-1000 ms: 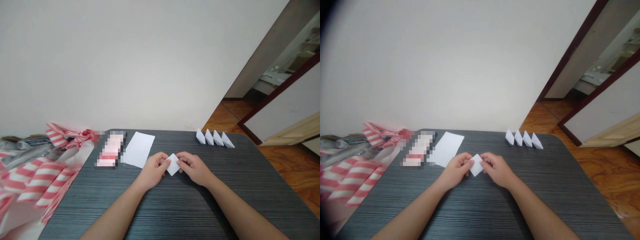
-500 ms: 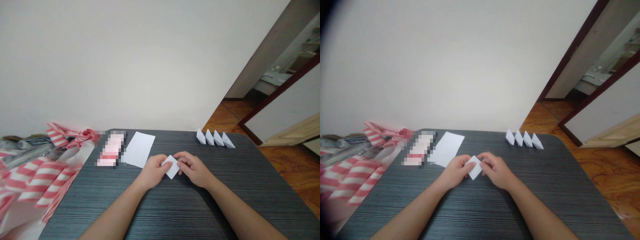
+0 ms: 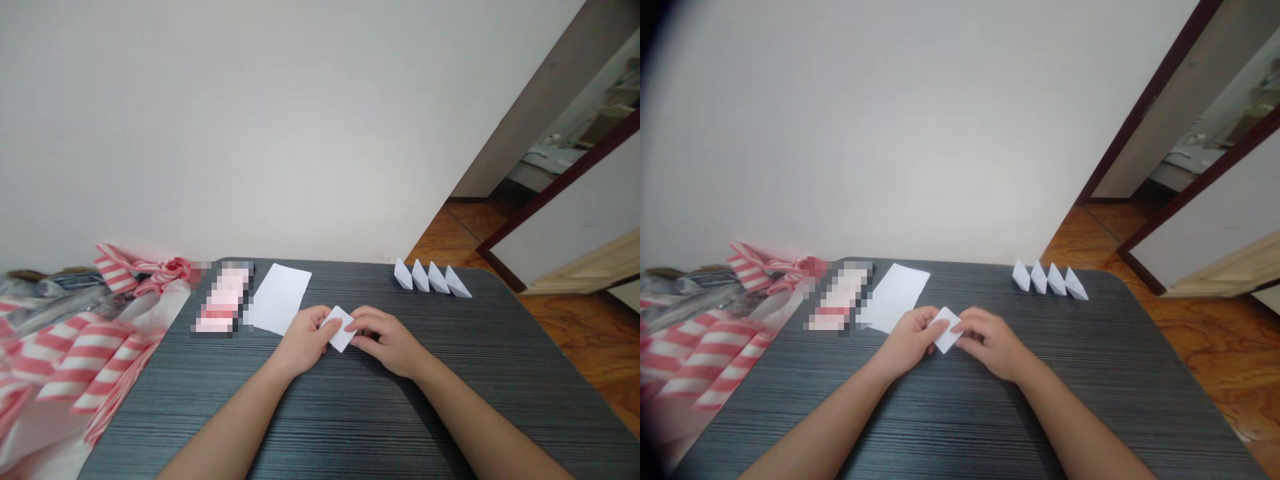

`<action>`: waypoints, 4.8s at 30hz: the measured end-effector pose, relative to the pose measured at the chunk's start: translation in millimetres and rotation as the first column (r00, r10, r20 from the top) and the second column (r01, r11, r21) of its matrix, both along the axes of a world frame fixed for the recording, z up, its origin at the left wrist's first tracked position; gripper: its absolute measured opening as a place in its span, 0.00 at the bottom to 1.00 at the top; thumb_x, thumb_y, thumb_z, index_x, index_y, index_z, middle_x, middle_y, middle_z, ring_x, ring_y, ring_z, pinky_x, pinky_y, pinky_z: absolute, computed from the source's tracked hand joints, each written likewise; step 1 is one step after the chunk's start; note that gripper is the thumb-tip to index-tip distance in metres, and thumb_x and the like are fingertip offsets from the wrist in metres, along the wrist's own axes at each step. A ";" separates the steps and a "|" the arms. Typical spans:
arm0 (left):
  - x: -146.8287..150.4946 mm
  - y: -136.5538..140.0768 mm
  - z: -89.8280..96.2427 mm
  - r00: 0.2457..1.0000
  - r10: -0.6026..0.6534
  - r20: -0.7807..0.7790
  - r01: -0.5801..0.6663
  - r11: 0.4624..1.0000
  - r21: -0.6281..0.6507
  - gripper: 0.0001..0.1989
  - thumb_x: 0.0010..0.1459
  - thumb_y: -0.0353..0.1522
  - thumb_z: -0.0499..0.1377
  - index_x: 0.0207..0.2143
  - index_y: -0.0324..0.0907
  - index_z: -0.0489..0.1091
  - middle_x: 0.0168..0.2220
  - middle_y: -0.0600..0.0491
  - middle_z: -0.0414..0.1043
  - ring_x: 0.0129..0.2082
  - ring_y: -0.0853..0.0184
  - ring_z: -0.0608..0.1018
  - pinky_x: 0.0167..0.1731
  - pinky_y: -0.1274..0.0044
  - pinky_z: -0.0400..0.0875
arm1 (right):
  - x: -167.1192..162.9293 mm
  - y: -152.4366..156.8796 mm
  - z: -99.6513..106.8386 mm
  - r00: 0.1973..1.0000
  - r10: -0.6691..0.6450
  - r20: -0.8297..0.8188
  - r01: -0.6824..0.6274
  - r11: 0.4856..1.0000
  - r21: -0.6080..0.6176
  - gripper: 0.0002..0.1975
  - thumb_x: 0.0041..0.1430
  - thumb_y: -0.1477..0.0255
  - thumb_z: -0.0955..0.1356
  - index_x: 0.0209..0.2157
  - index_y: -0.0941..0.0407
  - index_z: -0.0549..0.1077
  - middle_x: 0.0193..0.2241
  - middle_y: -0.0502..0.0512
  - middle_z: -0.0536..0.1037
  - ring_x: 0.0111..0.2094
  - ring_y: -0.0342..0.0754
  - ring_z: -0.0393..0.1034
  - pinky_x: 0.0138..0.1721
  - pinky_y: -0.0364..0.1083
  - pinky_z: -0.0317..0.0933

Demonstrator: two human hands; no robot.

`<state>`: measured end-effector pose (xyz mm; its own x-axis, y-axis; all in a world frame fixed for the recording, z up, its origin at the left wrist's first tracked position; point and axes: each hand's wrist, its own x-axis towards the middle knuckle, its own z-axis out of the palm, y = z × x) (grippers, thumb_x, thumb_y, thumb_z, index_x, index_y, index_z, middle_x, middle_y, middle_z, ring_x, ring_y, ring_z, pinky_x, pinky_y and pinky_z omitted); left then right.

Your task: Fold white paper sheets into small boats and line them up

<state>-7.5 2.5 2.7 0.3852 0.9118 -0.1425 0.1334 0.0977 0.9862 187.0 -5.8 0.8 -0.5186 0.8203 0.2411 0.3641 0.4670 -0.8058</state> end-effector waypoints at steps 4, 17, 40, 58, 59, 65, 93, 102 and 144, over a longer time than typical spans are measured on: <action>-0.4 -0.2 2.6 0.999 -0.015 -0.032 0.016 1.000 0.020 0.12 0.57 0.38 0.53 0.27 0.38 0.64 0.16 0.60 0.60 0.16 0.75 0.62 0.17 0.82 0.53 | -0.1 1.1 0.2 1.000 0.002 0.001 -0.002 0.999 0.034 0.07 0.58 0.71 0.66 0.38 0.54 0.75 0.36 0.55 0.73 0.35 0.45 0.68 0.36 0.44 0.62; 0.6 -0.8 2.7 0.998 -0.056 -0.040 0.057 0.998 0.036 0.13 0.57 0.39 0.53 0.28 0.38 0.67 0.19 0.58 0.65 0.17 0.75 0.64 0.18 0.83 0.56 | 1.8 2.6 1.8 1.000 -0.001 -0.019 0.002 0.998 0.060 0.06 0.59 0.74 0.65 0.34 0.55 0.75 0.35 0.54 0.73 0.36 0.45 0.68 0.38 0.44 0.60; 1.4 -2.7 1.5 0.993 -0.110 -0.050 0.113 0.992 0.062 0.15 0.60 0.40 0.49 0.33 0.38 0.69 0.27 0.52 0.74 0.20 0.74 0.70 0.21 0.81 0.63 | -1.5 0.1 -5.8 0.981 -0.194 0.004 0.189 0.951 -0.245 0.08 0.61 0.68 0.62 0.35 0.57 0.69 0.24 0.49 0.71 0.23 0.41 0.65 0.24 0.41 0.58; 3.1 -2.6 -5.7 0.995 -0.047 -0.089 0.052 0.997 0.055 0.18 0.60 0.43 0.47 0.32 0.38 0.67 0.28 0.50 0.76 0.19 0.73 0.71 0.20 0.81 0.64 | -2.7 -1.0 2.1 0.982 -0.163 0.092 0.181 0.954 -0.241 0.16 0.62 0.69 0.60 0.22 0.58 0.69 0.17 0.48 0.71 0.17 0.40 0.65 0.23 0.39 0.59; 3.0 -2.6 -5.8 0.995 -0.046 -0.090 0.051 0.997 0.057 0.18 0.60 0.43 0.47 0.32 0.38 0.67 0.28 0.50 0.76 0.18 0.73 0.71 0.20 0.81 0.63 | -2.9 -1.2 2.3 0.983 -0.164 0.088 0.181 0.953 -0.244 0.16 0.62 0.69 0.60 0.23 0.58 0.69 0.17 0.48 0.71 0.17 0.40 0.65 0.23 0.39 0.59; 1.6 -2.9 -2.9 0.994 -0.068 -0.081 0.073 0.996 0.056 0.17 0.60 0.42 0.48 0.31 0.38 0.68 0.28 0.51 0.75 0.19 0.73 0.70 0.20 0.81 0.63 | -1.8 -1.9 1.0 0.981 -0.177 0.076 0.190 0.954 -0.232 0.15 0.62 0.68 0.60 0.25 0.57 0.70 0.17 0.48 0.73 0.16 0.40 0.65 0.21 0.39 0.59; 2.3 -4.7 10.0 0.983 -0.091 -0.158 0.108 0.989 0.099 0.16 0.58 0.39 0.50 0.27 0.38 0.69 0.26 0.53 0.74 0.18 0.74 0.69 0.20 0.82 0.62 | -7.2 -4.3 3.2 0.988 -0.119 0.102 0.136 0.974 -0.183 0.14 0.62 0.71 0.60 0.24 0.57 0.68 0.18 0.47 0.70 0.18 0.39 0.65 0.23 0.39 0.58; 2.9 -5.5 -0.1 0.982 -0.092 -0.163 0.110 0.989 0.103 0.18 0.59 0.41 0.49 0.27 0.38 0.69 0.24 0.52 0.73 0.18 0.73 0.70 0.20 0.81 0.62 | -9.4 -6.0 4.6 0.992 -0.084 0.092 0.102 0.971 -0.215 0.13 0.62 0.69 0.60 0.25 0.57 0.69 0.19 0.48 0.71 0.19 0.40 0.65 0.22 0.38 0.57; 2.6 -0.6 -8.5 0.996 -0.067 0.065 0.067 0.998 0.006 0.14 0.60 0.41 0.50 0.30 0.39 0.62 0.26 0.52 0.74 0.16 0.74 0.69 0.17 0.82 0.60 | -6.2 -3.6 3.3 0.995 -0.099 0.028 0.102 0.932 -0.347 0.13 0.61 0.71 0.60 0.25 0.58 0.68 0.19 0.49 0.72 0.18 0.39 0.65 0.22 0.38 0.58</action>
